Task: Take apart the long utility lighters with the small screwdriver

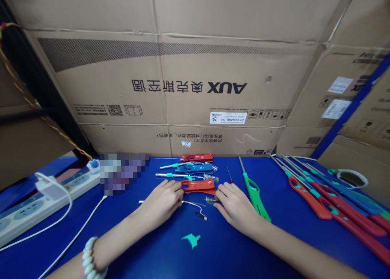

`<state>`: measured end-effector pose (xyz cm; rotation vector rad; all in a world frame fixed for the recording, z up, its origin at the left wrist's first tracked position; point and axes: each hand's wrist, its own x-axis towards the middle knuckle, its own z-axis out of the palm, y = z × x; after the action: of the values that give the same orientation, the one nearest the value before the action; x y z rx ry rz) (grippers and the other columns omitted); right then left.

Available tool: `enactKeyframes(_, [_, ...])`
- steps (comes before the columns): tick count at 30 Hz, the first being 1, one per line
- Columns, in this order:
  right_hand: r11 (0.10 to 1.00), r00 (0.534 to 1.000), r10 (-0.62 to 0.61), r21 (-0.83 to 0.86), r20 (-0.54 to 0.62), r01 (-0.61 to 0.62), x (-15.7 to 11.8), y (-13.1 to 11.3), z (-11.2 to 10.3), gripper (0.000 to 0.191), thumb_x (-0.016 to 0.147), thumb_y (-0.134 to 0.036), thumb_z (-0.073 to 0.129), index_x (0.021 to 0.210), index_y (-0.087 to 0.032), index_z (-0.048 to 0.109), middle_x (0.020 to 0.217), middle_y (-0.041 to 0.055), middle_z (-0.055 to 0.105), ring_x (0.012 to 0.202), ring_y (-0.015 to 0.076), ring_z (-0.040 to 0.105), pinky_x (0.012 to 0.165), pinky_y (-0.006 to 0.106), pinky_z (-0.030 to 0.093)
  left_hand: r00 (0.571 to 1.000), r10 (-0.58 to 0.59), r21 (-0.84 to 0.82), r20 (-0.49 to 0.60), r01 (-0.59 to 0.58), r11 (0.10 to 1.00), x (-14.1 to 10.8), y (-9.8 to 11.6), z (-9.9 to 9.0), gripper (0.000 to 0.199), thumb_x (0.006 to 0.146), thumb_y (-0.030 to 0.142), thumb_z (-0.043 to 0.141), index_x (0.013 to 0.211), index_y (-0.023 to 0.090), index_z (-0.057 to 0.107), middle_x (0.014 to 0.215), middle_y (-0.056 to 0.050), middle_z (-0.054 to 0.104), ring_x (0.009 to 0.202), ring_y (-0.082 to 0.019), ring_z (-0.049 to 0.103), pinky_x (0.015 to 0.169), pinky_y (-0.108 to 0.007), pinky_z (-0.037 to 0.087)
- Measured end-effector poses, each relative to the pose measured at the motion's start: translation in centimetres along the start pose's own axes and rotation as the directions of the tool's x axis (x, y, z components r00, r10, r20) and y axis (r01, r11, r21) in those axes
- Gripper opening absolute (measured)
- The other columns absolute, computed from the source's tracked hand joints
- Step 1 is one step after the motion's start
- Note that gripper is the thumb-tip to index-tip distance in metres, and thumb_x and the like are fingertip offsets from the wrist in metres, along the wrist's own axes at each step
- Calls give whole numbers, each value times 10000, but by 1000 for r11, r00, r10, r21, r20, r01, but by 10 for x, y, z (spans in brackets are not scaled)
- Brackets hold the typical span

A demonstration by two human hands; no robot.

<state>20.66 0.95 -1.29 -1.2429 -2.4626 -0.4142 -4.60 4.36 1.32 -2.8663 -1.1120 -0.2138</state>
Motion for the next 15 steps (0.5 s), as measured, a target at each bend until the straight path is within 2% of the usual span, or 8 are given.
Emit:
enactKeyframes(4, [1000, 1000, 4, -20, 17, -3, 2, 2, 1, 56, 837, -176, 624, 830, -180, 568, 834, 57, 605, 764, 222, 542, 701, 345, 418, 995, 57, 128, -79, -46, 991, 8, -2, 11, 167, 913, 129, 470, 791, 161, 579, 844, -70, 607, 797, -222, 542, 712, -343, 389])
enactKeyframes(7, [999, 1000, 6, -31, 16, -6, 3, 4, 1, 52, 838, -181, 623, 827, -178, 572, 833, 58, 608, 771, 229, 547, 719, 357, 420, 992, 45, 133, -117, -29, 991, 6, -3, 12, 142, 922, 147, 477, 834, 158, 589, 866, -81, 608, 815, -236, 541, 720, -354, 383])
enactKeyframes(10, [1000, 1000, 11, -23, -16, -11, 3, 6, -3, 52, 873, -200, 575, 824, -182, 571, 825, 61, 610, 773, 230, 551, 730, 363, 416, 992, 68, -71, -110, -76, 995, -1, 4, 4, 114, 921, 287, 550, 935, 181, 588, 921, -62, 613, 848, -229, 547, 759, -350, 379])
enactKeyframes(12, [1000, 999, 17, -19, -47, -18, 4, 8, -7, 90, 896, -208, 535, 815, -185, 568, 814, 62, 607, 759, 227, 546, 713, 357, 409, 983, 182, -302, -22, -180, 936, -6, 12, -3, 283, 845, 463, 643, 965, 212, 589, 881, -18, 615, 814, -194, 555, 760, -311, 387])
enactKeyframes(13, [1000, 998, 21, -21, -64, -22, 4, 10, -9, 108, 903, -211, 520, 809, -186, 567, 807, 63, 603, 751, 226, 542, 700, 353, 404, 968, 249, -382, 22, -222, 897, -8, 17, -6, 347, 782, 514, 692, 946, 221, 603, 814, 1, 606, 757, -180, 549, 705, -289, 387])
enactKeyframes(15, [999, 995, 33, -28, -94, -35, 5, 14, -12, 134, 912, -217, 500, 799, -186, 565, 792, 64, 595, 740, 227, 532, 682, 347, 394, 944, 321, -456, 69, -257, 852, -11, 24, -9, 371, 727, 527, 737, 910, 226, 618, 771, 10, 599, 717, -168, 535, 651, -273, 377])
